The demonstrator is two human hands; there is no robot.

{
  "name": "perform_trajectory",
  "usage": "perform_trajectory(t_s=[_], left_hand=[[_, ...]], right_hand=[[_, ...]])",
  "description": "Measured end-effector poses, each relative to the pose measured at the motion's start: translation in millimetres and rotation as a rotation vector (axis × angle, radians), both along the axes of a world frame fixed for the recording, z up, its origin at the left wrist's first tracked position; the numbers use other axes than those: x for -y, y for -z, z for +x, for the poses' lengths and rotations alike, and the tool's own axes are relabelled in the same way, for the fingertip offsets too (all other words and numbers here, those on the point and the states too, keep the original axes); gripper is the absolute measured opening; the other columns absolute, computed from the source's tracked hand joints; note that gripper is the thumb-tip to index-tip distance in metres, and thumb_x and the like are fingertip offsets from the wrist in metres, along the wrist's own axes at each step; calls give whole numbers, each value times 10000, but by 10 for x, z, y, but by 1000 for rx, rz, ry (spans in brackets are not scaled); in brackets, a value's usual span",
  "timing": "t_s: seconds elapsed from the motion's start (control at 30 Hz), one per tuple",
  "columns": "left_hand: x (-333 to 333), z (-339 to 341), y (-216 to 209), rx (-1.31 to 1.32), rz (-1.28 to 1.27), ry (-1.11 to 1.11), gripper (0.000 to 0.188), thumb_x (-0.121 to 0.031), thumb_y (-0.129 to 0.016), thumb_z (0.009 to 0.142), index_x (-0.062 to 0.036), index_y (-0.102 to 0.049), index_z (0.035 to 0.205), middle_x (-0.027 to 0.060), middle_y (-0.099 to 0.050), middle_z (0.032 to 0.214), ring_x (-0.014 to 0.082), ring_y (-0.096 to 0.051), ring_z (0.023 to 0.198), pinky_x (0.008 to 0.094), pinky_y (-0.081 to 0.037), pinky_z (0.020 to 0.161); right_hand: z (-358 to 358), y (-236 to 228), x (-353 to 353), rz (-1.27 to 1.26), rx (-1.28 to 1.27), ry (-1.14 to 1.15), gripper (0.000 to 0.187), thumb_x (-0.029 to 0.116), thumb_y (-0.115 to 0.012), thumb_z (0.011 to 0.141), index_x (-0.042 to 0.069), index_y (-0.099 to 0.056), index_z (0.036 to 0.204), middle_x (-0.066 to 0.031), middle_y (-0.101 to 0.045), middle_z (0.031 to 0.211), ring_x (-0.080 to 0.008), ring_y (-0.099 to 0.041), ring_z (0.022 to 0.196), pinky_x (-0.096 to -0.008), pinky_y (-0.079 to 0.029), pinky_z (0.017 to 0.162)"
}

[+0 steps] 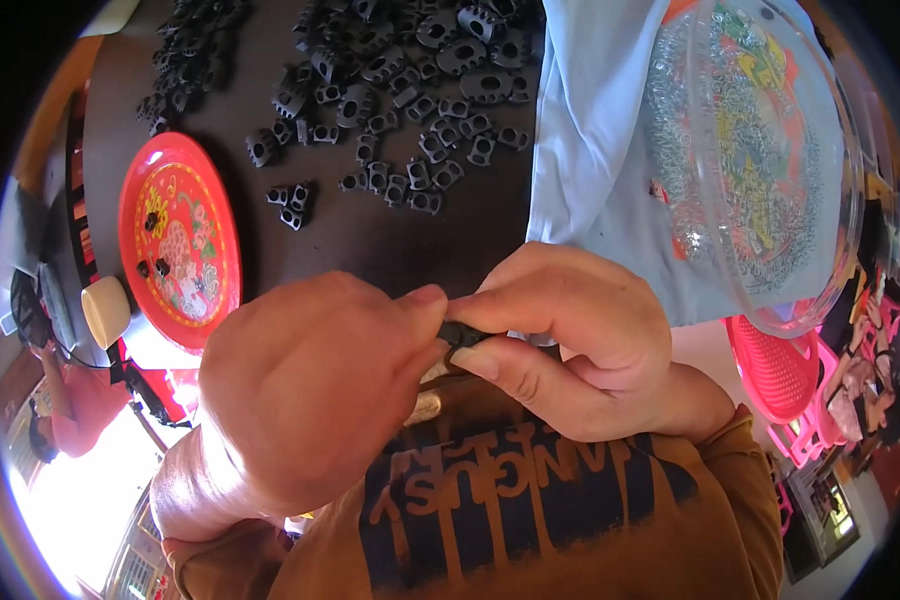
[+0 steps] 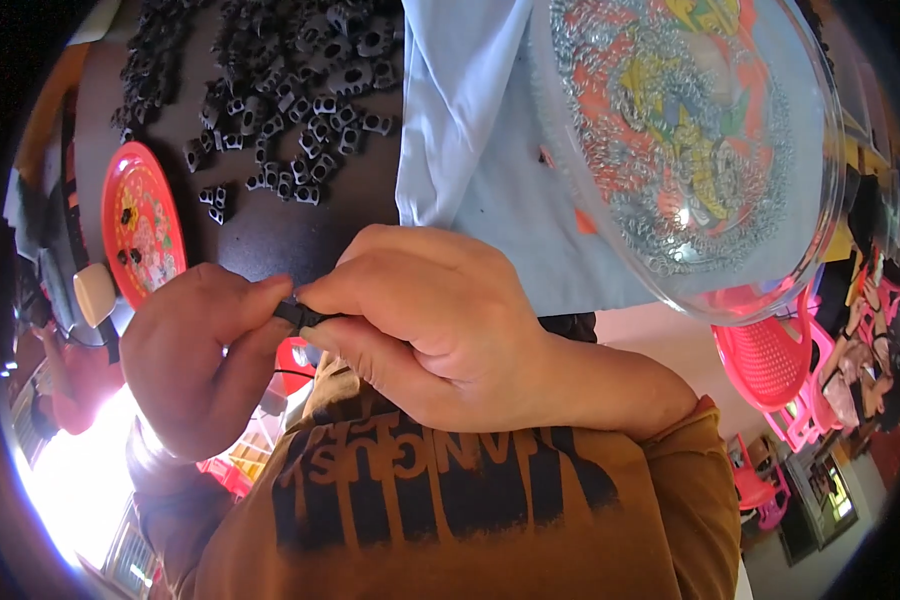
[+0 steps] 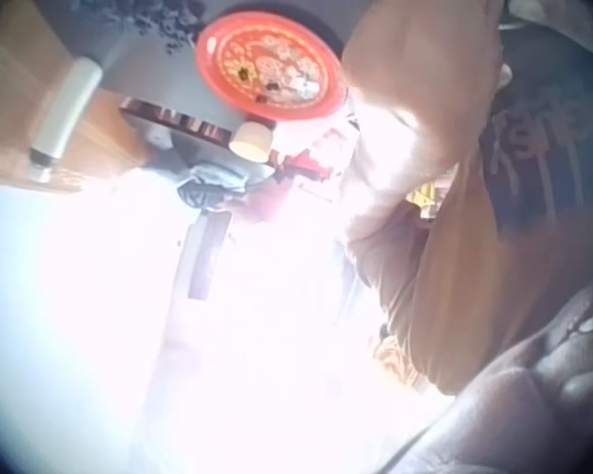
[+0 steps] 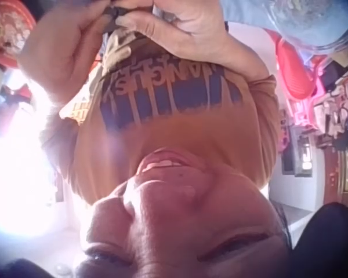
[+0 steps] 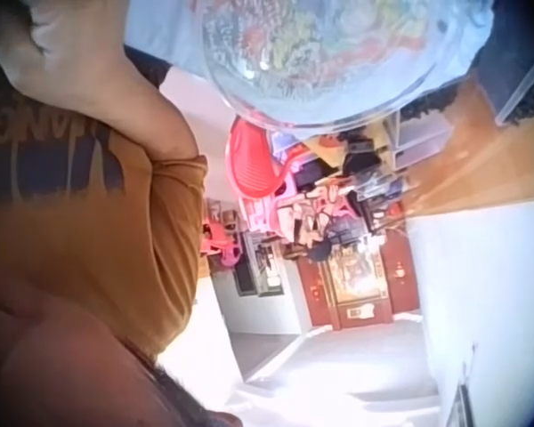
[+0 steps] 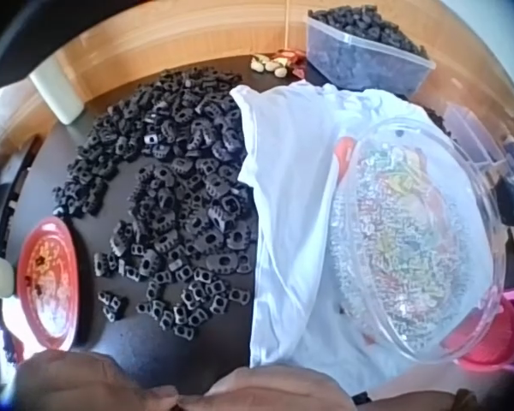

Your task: Assembling plastic cord locks by manually inserting small metal springs into the plastic housings.

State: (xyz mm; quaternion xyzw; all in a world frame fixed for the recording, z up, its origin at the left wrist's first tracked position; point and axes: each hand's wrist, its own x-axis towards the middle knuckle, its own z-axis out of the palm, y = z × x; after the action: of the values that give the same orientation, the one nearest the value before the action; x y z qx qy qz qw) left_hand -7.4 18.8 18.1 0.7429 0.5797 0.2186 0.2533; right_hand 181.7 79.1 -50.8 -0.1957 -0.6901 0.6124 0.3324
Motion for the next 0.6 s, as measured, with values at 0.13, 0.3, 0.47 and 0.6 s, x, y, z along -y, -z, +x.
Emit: perform_trajectory(t_s=[0.13, 0.3, 0.47, 0.6], left_hand=[[20, 21, 11, -67, 117, 50, 301, 76, -683, 656, 8, -637, 945, 95, -557, 651, 226, -556, 547, 334, -412, 476], [-49, -33, -36, -53, 22, 114, 278, 70, -685, 677, 13, -640, 945, 82, -567, 635, 200, -552, 538, 306, -398, 478], [-99, -115, -40, 289, -144, -40, 179, 28, -690, 706, 12, -668, 883, 62, -598, 635, 159, -548, 543, 277, -387, 506], [-54, -122, -50, 265, -169, -65, 126, 16, -681, 719, 15, -675, 845, 72, -601, 643, 164, -546, 543, 277, -387, 509]], right_hand=[[8, -1, -16, 24, -2, -23, 193, 3, -706, 785, -24, -662, 971, -104, -633, 837, -182, -586, 650, -264, -432, 548], [37, -29, -59, -2, 32, -92, 203, -7, -701, 780, -28, -663, 979, -114, -640, 858, -193, -601, 700, -270, -446, 593], [3, -9, -79, -122, -72, -82, 231, -15, -699, 780, -36, -671, 1009, -129, -647, 877, -200, -605, 731, -277, -451, 624], [12, 1, -91, -69, -66, -92, 249, -4, -711, 779, -38, -674, 1023, -129, -647, 867, -200, -602, 714, -277, -449, 612]])
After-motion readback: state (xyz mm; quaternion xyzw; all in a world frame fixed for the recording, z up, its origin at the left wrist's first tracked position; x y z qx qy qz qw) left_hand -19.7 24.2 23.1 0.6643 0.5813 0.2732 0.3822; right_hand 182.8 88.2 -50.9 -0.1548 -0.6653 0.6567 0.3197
